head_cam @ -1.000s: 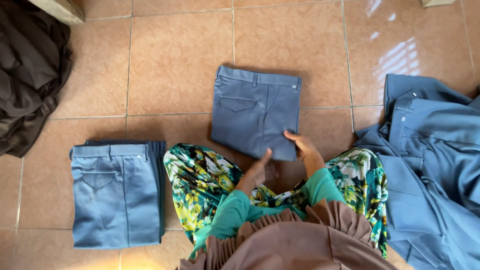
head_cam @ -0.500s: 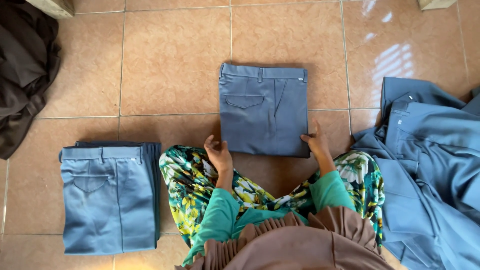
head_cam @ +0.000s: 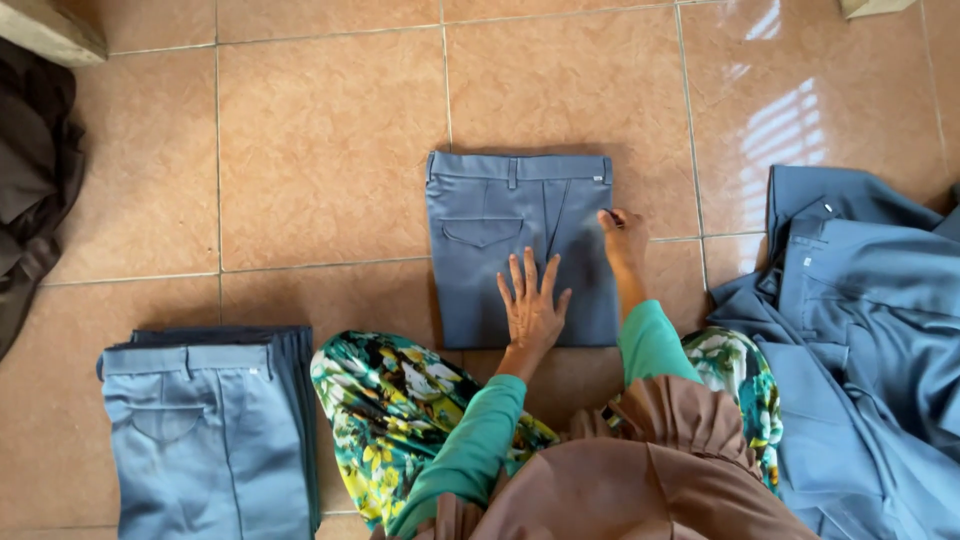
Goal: The person folds multiple pairs of gray trousers on a tiled floor. They smooth each pair, fold the legs inward, then fold the garment in half and place it on a growing stack to the left.
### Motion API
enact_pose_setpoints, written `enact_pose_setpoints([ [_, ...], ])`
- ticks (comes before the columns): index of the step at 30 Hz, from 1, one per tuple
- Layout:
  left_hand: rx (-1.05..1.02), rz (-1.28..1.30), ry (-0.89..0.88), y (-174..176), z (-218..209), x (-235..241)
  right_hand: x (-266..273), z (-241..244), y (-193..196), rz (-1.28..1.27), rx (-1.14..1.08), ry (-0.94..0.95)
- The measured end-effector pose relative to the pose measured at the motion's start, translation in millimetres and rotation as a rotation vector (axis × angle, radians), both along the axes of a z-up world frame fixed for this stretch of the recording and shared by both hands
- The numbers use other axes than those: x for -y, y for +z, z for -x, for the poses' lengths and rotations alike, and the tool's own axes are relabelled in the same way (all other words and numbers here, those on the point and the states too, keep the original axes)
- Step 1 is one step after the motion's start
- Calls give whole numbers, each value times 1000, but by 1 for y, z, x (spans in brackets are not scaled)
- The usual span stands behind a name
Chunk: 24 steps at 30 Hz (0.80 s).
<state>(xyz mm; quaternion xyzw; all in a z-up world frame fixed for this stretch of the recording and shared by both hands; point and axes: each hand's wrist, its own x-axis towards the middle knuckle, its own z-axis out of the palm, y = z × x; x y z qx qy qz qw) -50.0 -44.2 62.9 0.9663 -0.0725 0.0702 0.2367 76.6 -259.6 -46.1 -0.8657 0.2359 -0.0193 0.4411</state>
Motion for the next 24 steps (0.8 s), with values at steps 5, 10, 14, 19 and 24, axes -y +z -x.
enact_pose_setpoints([
  [5, 3, -80, -65, -19, -8, 7, 23, 8, -19, -99, -26, -169],
  [10, -5, -154, -88, -28, -5, 10, 27, 24, -5, -175, -12, -93],
  [14, 2, -239, -73, -28, -11, 17, 17, 66, 12, -399, 118, 53],
  [19, 40, -261, -72, -30, -22, 37, 22, 163, 68, 3, -337, 342],
  [24, 100, -330, 10, -40, -34, 40, 33, 201, 60, -162, -480, 182],
])
